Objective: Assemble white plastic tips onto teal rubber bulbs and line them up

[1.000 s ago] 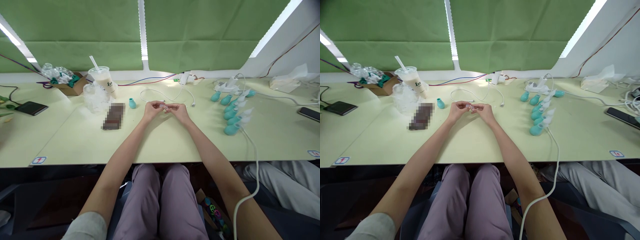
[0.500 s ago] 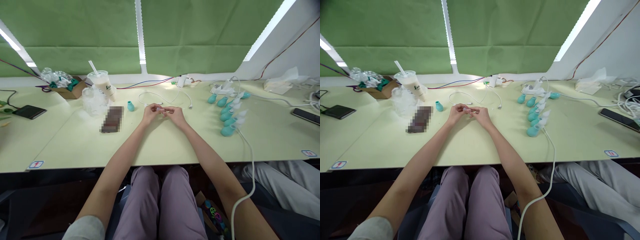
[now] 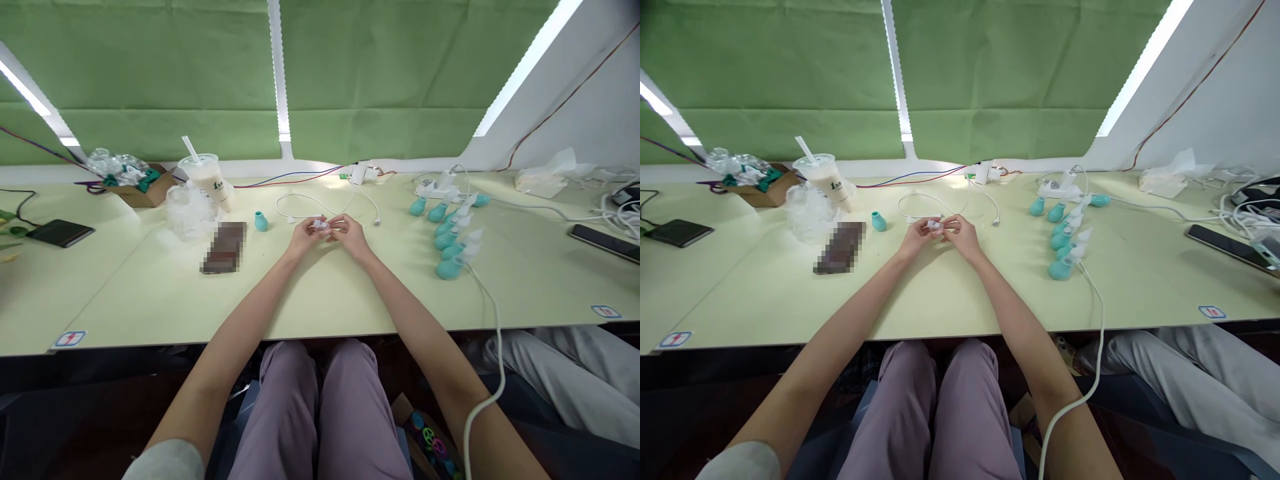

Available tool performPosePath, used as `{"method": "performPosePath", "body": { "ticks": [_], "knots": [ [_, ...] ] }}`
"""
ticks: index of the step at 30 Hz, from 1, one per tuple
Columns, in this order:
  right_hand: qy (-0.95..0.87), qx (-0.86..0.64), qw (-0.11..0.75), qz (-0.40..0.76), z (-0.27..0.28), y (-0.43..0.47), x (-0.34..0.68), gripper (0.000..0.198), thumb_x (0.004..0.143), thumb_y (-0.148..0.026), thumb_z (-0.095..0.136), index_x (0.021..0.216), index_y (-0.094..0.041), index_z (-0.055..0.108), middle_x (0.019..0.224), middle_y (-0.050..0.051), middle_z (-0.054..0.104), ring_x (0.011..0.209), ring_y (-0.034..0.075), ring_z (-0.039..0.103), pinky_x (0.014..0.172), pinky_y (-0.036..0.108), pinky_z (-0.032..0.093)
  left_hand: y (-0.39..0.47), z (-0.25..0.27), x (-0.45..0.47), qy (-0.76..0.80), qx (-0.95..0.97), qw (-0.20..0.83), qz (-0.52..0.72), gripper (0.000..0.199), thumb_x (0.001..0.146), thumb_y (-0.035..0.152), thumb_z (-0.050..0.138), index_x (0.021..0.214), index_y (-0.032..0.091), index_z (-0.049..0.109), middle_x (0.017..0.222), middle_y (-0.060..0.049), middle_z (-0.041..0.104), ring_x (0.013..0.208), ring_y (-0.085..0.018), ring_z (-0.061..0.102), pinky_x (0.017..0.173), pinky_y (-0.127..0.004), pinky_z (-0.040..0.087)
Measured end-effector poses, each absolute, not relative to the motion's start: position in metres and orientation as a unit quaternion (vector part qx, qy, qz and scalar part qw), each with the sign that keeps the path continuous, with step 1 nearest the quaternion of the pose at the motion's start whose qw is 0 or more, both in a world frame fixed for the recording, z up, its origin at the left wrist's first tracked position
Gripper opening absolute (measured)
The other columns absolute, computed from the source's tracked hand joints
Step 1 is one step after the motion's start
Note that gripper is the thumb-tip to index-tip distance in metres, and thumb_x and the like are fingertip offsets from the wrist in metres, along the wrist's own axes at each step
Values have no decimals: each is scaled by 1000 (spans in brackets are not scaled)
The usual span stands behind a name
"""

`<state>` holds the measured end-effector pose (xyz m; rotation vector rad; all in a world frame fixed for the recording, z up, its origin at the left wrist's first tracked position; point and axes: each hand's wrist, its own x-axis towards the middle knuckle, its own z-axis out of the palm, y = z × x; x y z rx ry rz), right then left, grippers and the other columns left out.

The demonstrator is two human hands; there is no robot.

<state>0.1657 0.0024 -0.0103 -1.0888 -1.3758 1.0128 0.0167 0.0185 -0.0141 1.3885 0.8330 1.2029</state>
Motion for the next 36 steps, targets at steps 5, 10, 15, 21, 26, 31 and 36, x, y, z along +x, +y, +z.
{"method": "performPosePath", "body": {
  "ticks": [5, 10, 15, 21, 26, 31, 36],
  "knots": [
    [-627, -448, 485, 414, -10, 8, 177, 36, 67, -45, 71, 91, -22, 58, 93, 3, 71, 69, 14, 66, 70, 32, 54, 22, -15, 13, 368, 562, 506, 541, 47, 57, 43, 80, 94, 16, 68, 90, -6, 69, 84, -16, 63, 85, -32, 49],
    [-626, -664, 389, 125, -14, 14, 212, 16, 80, -23, 56, 92, -23, 66, 98, 5, 69, 85, 20, 63, 84, 39, 47, 26, -11, 5, 381, 562, 471, 563, 40, 64, 43, 75, 95, 20, 69, 93, -3, 69, 87, -14, 60, 82, -28, 47],
    [-604, -730, 321, 9, -28, 21, 238, 23, 77, -18, 55, 95, -14, 69, 109, 17, 60, 105, 29, 53, 83, 40, 46, 24, -8, 5, 363, 583, 472, 552, 34, 65, 42, 74, 90, 19, 68, 91, -3, 68, 85, -13, 59, 81, -26, 47],
    [-596, -717, 359, 41, -32, 27, 242, 26, 77, -8, 47, 91, -12, 70, 100, 15, 61, 86, 23, 59, 82, 38, 47, 22, -9, 7, 337, 599, 507, 520, 39, 62, 44, 77, 89, 18, 66, 97, -6, 70, 89, -15, 63, 85, -31, 47],
    [-587, -725, 356, 56, -26, 23, 243, 24, 77, -12, 54, 94, -14, 71, 101, 14, 63, 89, 24, 60, 82, 37, 47, 18, -6, 7, 333, 600, 533, 495, 49, 60, 43, 80, 98, 18, 61, 96, -9, 72, 90, -17, 65, 88, -34, 47],
    [-603, -732, 312, 61, -21, 21, 241, 19, 81, -16, 55, 87, -16, 73, 96, 12, 67, 88, 23, 61, 78, 35, 46, 16, -3, 8, 365, 577, 535, 497, 50, 60, 42, 81, 93, 19, 51, 87, -5, 73, 90, -19, 67, 86, -34, 46],
    [-617, -735, 277, 41, -21, 22, 238, 16, 82, -20, 57, 86, -19, 72, 98, 9, 67, 90, 22, 61, 80, 35, 44, 14, 2, 9, 365, 595, 522, 489, 46, 61, 51, 77, 87, 19, 55, 77, -4, 70, 81, -17, 67, 72, -27, 45]
  ]
}}
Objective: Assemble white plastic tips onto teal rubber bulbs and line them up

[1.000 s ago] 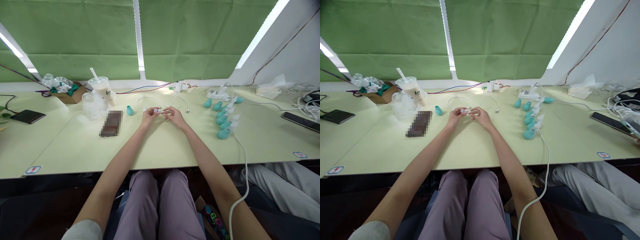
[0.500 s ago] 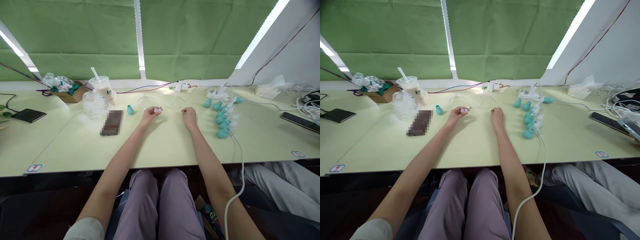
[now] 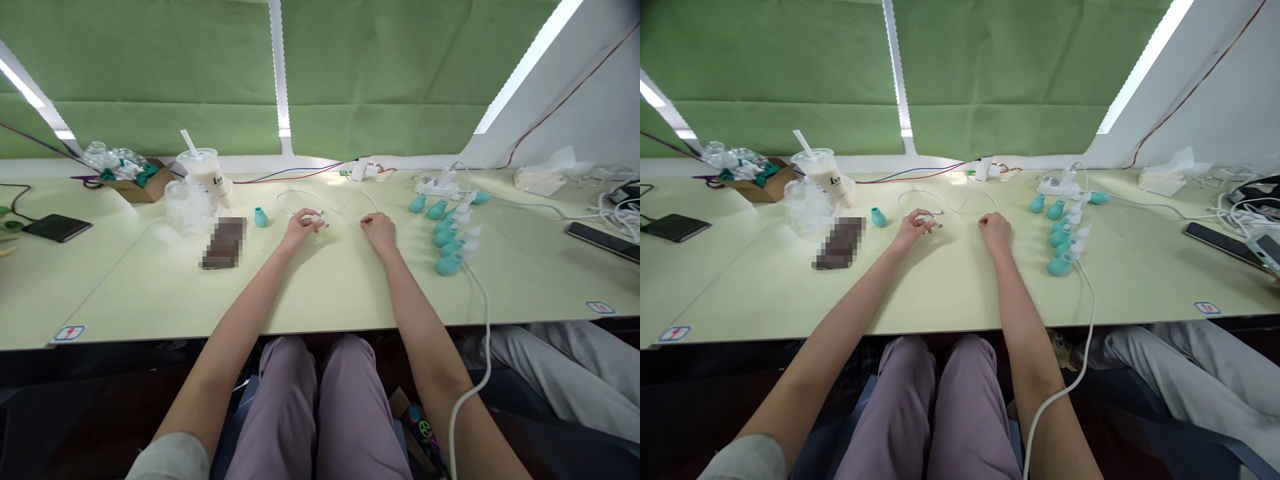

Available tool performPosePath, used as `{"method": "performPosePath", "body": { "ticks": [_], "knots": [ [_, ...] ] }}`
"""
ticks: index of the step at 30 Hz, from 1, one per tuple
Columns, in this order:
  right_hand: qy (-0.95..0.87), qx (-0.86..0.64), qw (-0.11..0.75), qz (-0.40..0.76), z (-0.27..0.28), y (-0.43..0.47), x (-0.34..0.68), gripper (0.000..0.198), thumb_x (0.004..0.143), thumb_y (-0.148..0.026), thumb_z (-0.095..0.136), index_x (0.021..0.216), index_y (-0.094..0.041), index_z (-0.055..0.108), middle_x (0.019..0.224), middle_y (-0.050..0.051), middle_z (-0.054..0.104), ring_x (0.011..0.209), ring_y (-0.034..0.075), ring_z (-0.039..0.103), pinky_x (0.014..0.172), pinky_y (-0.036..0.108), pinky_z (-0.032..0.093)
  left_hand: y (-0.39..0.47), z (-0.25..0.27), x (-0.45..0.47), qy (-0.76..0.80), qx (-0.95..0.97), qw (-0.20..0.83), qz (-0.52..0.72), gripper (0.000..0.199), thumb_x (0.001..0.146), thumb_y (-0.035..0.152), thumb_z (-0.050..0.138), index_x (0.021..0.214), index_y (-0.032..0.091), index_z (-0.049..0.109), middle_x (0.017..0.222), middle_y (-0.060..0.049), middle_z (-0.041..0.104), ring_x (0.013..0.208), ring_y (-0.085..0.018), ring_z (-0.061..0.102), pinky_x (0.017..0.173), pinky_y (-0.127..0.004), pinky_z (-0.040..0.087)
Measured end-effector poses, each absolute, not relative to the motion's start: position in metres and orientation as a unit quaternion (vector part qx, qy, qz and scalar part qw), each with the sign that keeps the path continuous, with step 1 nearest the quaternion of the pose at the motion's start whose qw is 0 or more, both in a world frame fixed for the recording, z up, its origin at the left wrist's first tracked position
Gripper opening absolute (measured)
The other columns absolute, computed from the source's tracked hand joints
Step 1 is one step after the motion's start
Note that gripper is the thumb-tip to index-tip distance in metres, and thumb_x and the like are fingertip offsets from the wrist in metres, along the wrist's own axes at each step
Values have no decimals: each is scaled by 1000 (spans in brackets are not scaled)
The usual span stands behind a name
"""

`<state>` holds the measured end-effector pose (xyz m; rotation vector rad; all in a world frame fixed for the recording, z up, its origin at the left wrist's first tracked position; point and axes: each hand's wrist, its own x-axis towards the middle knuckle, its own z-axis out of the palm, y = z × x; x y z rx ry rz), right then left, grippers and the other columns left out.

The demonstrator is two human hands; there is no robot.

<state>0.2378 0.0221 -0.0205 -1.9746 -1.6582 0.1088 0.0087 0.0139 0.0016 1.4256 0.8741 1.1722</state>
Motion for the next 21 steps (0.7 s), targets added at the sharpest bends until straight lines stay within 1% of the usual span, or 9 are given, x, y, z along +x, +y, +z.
{"method": "performPosePath", "body": {
  "ticks": [3, 6, 9, 11, 13, 15, 18, 19, 21],
  "knots": [
    [-627, -737, 251, 27, -20, 22, 235, 16, 82, -22, 57, 87, -20, 72, 100, 8, 67, 93, 23, 60, 80, 36, 42, 13, 4, 8, 367, 624, 497, 479, 46, 68, 54, 71, 95, 18, 61, 77, -5, 70, 76, -15, 64, 67, -25, 42],
    [-632, -739, 234, 18, -19, 22, 234, 17, 82, -22, 56, 88, -20, 71, 101, 8, 67, 94, 23, 60, 80, 36, 41, 14, 3, 4, 391, 661, 454, 451, 44, 77, 52, 63, 105, 18, 65, 75, -4, 68, 74, -14, 61, 67, -25, 40],
    [-636, -735, 236, 14, -19, 21, 233, 19, 81, -21, 55, 91, -22, 71, 101, 7, 68, 94, 23, 60, 79, 35, 39, 16, -2, 0, 454, 736, 336, 372, 35, 81, 42, 60, 107, 20, 67, 77, -3, 67, 74, -16, 58, 69, -27, 39],
    [-640, -731, 237, 12, -19, 20, 232, 21, 81, -22, 55, 95, -23, 72, 102, 6, 68, 95, 23, 60, 80, 36, 38, 16, -5, -1, 488, 783, 234, 306, 32, 81, 35, 60, 110, 22, 67, 84, -4, 67, 81, -19, 57, 75, -30, 38],
    [-644, -728, 235, 10, -19, 20, 231, 21, 83, -24, 55, 95, -24, 72, 102, 6, 68, 94, 23, 60, 81, 37, 37, 15, -6, -1, 505, 807, 162, 259, 38, 81, 30, 61, 119, 22, 62, 91, -5, 67, 92, -22, 56, 83, -33, 37],
    [-649, -724, 234, 8, -19, 20, 230, 20, 84, -25, 55, 92, -24, 73, 100, 6, 69, 93, 23, 60, 81, 37, 36, 14, -6, -1, 512, 816, 127, 235, 44, 82, 30, 62, 124, 22, 57, 95, -5, 67, 99, -25, 54, 89, -36, 35],
    [-655, -715, 243, -2, -21, 20, 228, 19, 85, -23, 54, 88, -22, 73, 98, 7, 69, 91, 23, 60, 80, 36, 35, 16, -7, -5, 523, 814, 80, 240, 39, 87, 33, 56, 124, 22, 56, 104, -7, 66, 106, -26, 52, 92, -39, 35],
    [-657, -712, 247, -7, -22, 20, 227, 19, 85, -23, 53, 88, -22, 73, 98, 7, 69, 91, 23, 60, 79, 36, 34, 18, -8, -8, 530, 809, 59, 248, 36, 89, 32, 52, 123, 22, 56, 109, -8, 65, 109, -26, 51, 91, -39, 35],
    [-663, -705, 252, -13, -23, 19, 226, 19, 85, -23, 53, 87, -22, 72, 97, 7, 70, 90, 23, 60, 79, 36, 34, 22, -11, -15, 544, 799, 11, 255, 35, 92, 23, 43, 126, 22, 54, 122, -10, 59, 115, -27, 48, 90, -39, 37]
  ]
}}
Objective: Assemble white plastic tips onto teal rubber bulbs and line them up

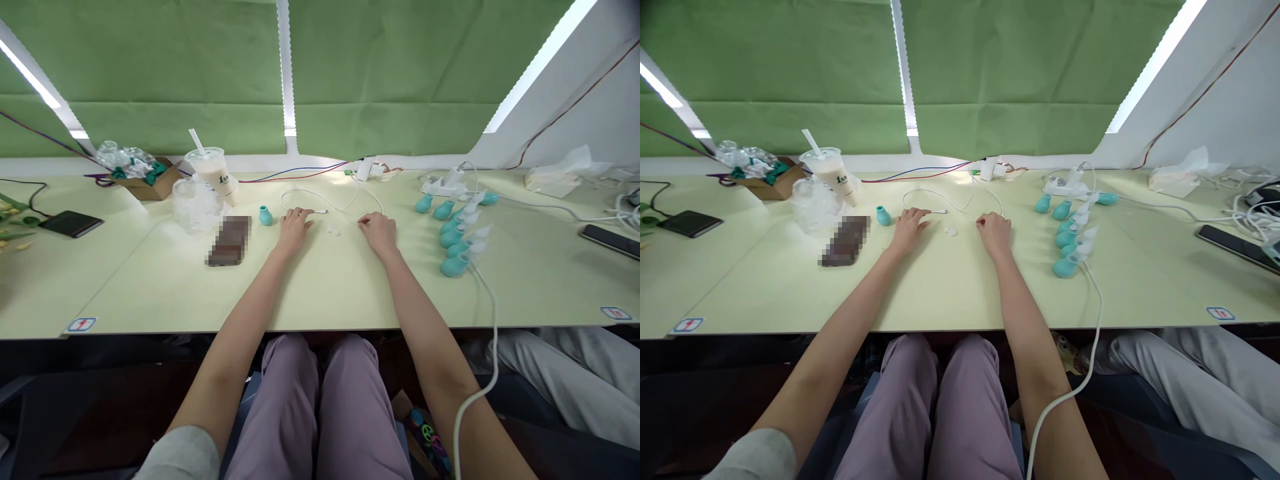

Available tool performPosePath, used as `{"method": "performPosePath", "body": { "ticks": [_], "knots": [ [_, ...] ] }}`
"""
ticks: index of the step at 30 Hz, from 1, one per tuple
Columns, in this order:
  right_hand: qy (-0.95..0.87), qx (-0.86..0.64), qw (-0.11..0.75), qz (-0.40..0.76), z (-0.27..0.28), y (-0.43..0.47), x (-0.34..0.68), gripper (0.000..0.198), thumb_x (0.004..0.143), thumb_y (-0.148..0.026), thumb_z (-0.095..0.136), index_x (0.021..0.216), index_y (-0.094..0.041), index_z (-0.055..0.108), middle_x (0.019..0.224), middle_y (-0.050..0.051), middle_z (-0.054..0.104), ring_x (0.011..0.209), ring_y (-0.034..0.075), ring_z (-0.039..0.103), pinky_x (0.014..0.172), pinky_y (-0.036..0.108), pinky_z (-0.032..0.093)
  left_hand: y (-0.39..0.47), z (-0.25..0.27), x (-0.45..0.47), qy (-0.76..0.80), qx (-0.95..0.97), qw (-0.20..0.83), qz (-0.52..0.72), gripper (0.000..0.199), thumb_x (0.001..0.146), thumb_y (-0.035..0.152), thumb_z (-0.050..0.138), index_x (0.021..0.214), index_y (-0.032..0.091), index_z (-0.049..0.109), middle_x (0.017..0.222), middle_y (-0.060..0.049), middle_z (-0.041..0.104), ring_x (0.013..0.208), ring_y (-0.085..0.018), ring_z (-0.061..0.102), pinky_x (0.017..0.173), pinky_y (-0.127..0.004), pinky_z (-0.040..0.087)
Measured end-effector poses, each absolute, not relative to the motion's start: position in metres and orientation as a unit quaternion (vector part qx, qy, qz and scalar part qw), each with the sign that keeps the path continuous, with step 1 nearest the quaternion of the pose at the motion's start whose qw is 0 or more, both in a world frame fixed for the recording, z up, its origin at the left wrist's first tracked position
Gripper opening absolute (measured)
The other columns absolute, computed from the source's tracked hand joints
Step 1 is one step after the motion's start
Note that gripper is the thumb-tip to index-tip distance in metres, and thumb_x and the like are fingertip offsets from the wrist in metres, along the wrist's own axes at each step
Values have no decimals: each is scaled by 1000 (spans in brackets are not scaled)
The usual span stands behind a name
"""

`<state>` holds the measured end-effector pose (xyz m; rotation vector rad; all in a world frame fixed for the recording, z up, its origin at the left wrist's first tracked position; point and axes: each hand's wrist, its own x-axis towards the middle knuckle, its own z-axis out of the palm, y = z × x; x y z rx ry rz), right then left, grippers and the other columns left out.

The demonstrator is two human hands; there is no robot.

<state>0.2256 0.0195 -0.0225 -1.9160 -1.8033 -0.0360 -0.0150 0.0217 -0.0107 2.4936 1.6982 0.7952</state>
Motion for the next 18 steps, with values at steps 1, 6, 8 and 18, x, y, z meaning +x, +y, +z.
{"method": "performPosePath", "body": {
  "ticks": [1, 6, 8, 18],
  "knots": [
    [-666, -701, 254, -14, -23, 19, 225, 19, 85, -23, 53, 87, -22, 72, 96, 7, 70, 89, 23, 60, 79, 36, 34, 24, -13, -19, 550, 797, -9, 249, 38, 92, 18, 40, 128, 23, 52, 129, -10, 55, 119, -27, 45, 90, -40, 37],
    [-666, -700, 258, -7, -19, 17, 221, 17, 84, -23, 54, 88, -22, 71, 92, 4, 73, 86, 23, 62, 79, 36, 34, 31, -17, -31, 567, 806, -32, 163, 35, 92, 14, 36, 117, 20, 60, 137, -10, 48, 116, -29, 48, 89, -42, 41],
    [-661, -701, 269, 2, -16, 16, 220, 18, 84, -23, 54, 90, -23, 71, 92, 3, 73, 86, 23, 63, 80, 35, 35, 31, -15, -32, 581, 798, -40, 157, 33, 93, 16, 37, 117, 17, 59, 131, -14, 51, 110, -28, 52, 87, -40, 42],
    [-668, -679, 303, 34, -14, 14, 216, 18, 83, -22, 54, 87, -25, 71, 90, -1, 74, 79, 19, 64, 79, 33, 39, 34, -16, -36, 628, 757, -63, 171, 30, 90, 21, 48, 118, 15, 59, 115, -15, 55, 111, -29, 49, 87, -39, 44]
  ]
}}
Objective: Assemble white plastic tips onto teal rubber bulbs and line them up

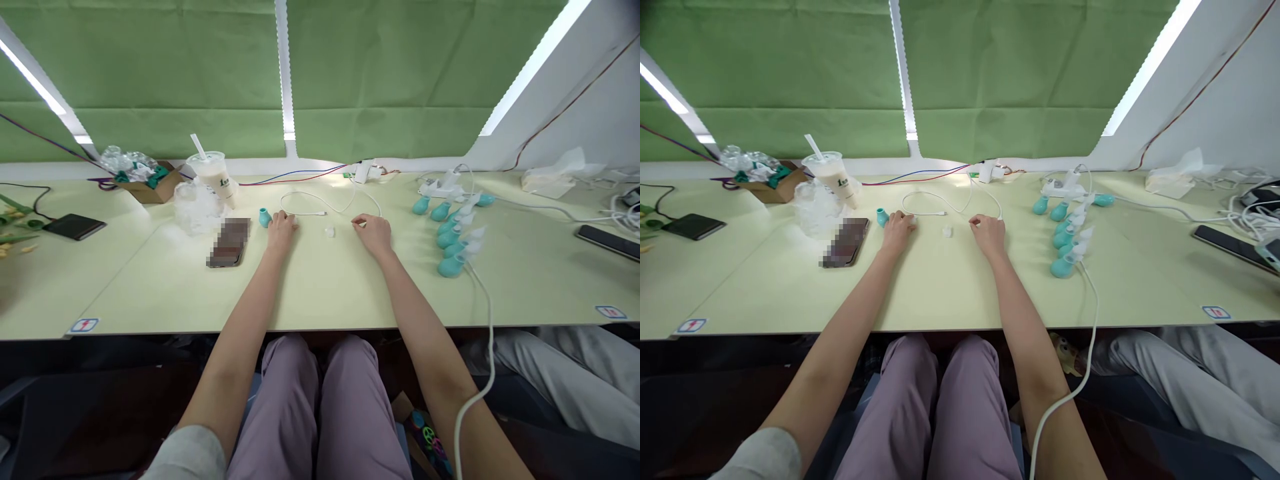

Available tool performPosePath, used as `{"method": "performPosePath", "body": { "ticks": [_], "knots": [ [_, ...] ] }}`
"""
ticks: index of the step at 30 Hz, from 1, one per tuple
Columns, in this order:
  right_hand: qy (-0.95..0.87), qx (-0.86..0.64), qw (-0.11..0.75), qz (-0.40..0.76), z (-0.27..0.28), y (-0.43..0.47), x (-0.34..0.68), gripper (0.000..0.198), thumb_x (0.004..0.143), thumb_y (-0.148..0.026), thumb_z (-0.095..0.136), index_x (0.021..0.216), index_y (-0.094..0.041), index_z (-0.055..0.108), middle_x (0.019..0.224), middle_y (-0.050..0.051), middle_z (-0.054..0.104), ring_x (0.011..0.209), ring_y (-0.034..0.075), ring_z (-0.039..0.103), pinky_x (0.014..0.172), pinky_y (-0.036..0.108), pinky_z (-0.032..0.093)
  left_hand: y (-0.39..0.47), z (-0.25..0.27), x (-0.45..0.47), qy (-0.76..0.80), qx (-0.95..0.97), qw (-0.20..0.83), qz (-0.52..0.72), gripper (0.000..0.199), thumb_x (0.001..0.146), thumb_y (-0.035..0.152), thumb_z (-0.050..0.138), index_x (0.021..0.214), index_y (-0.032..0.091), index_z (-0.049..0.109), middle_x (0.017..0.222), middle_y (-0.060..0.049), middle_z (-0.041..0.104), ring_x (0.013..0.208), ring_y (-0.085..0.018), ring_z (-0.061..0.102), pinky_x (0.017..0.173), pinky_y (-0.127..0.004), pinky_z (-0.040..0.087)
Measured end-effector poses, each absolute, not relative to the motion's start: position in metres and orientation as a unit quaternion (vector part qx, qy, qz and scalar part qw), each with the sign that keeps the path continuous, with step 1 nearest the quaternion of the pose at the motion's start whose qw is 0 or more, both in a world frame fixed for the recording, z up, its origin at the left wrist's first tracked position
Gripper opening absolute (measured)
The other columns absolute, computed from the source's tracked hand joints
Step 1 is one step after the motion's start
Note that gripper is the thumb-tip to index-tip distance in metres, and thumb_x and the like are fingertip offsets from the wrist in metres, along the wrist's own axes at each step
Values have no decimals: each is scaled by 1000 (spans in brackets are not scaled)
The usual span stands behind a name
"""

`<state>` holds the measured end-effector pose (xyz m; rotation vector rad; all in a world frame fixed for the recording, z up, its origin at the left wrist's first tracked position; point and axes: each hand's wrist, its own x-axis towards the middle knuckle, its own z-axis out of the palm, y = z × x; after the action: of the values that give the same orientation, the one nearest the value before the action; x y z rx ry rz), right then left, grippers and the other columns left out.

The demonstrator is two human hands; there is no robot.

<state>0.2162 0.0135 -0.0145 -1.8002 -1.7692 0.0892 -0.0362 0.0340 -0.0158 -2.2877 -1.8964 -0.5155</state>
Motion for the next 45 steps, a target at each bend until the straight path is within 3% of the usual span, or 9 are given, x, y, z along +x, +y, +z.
{"method": "performPosePath", "body": {
  "ticks": [6, 9, 12, 14, 17, 21, 24, 31, 45],
  "knots": [
    [-670, -666, 324, 50, -12, 11, 214, 16, 81, -22, 56, 84, -25, 71, 87, -2, 74, 75, 17, 63, 78, 32, 41, 34, -15, -33, -621, -758, 17, -199, 24, 84, 11, 50, 104, 14, 62, 104, -13, 62, 107, -27, 52, 90, -38, 43],
    [-662, -642, 376, 92, -8, 9, 210, 13, 80, -25, 58, 82, -25, 71, 86, -1, 73, 71, 15, 62, 74, 30, 42, 35, -14, -29, -593, -737, -50, -321, 34, 83, 8, 48, 114, 15, 59, 108, -11, 62, 101, -22, 57, 91, -37, 43],
    [-654, -585, 449, 169, -3, 6, 203, 12, 77, -30, 61, 81, -23, 71, 85, 0, 73, 71, 15, 61, 73, 29, 44, 36, -11, -22, -531, -678, -183, -475, 37, 83, 15, 50, 119, 17, 56, 111, -10, 63, 92, -18, 62, 88, -34, 47],
    [-653, -538, 489, 213, 0, 4, 196, 14, 75, -33, 63, 80, -22, 71, 87, 1, 73, 72, 14, 61, 72, 28, 45, 35, -9, -15, -467, -638, -308, -529, 29, 79, 22, 58, 107, 16, 61, 110, -10, 65, 90, -18, 64, 86, -33, 48],
    [-649, -495, 521, 251, 3, 2, 186, 19, 72, -39, 67, 79, -21, 71, 88, 2, 72, 70, 13, 59, 67, 26, 44, 28, -6, -6, -364, -586, -477, -545, 32, 68, 34, 73, 92, 15, 61, 104, -11, 69, 91, -20, 67, 88, -36, 48],
    [-637, -450, 543, 311, 4, -2, 177, 23, 69, -42, 70, 78, -21, 71, 85, 2, 71, 64, 11, 55, 61, 25, 43, 18, -7, 4, -322, -533, -581, -524, 41, 56, 39, 82, 75, 15, 56, 105, -11, 70, 97, -19, 65, 89, -36, 48],
    [-627, -427, 557, 338, 6, -5, 172, 21, 68, -40, 71, 77, -21, 71, 83, 1, 71, 61, 10, 55, 59, 24, 43, 17, -9, 6, -340, -501, -606, -515, 44, 50, 43, 84, 69, 15, 55, 105, -7, 69, 94, -16, 63, 82, -30, 49],
    [-615, -432, 569, 335, 13, -10, 167, 22, 67, -42, 73, 76, -22, 71, 83, 1, 70, 60, 11, 57, 57, 25, 47, 19, -8, 6, -346, -494, -626, -494, 47, 47, 48, 85, 76, 16, 65, 70, 1, 65, 71, -10, 60, 71, -25, 48],
    [-623, -414, 575, 331, 10, -6, 173, 23, 67, -44, 73, 81, -25, 74, 89, 2, 69, 71, 13, 60, 65, 28, 49, 19, -9, 6, -336, -512, -613, -499, 48, 45, 46, 86, 74, 15, 64, 74, -2, 70, 79, -15, 68, 72, -25, 48]
  ]
}}
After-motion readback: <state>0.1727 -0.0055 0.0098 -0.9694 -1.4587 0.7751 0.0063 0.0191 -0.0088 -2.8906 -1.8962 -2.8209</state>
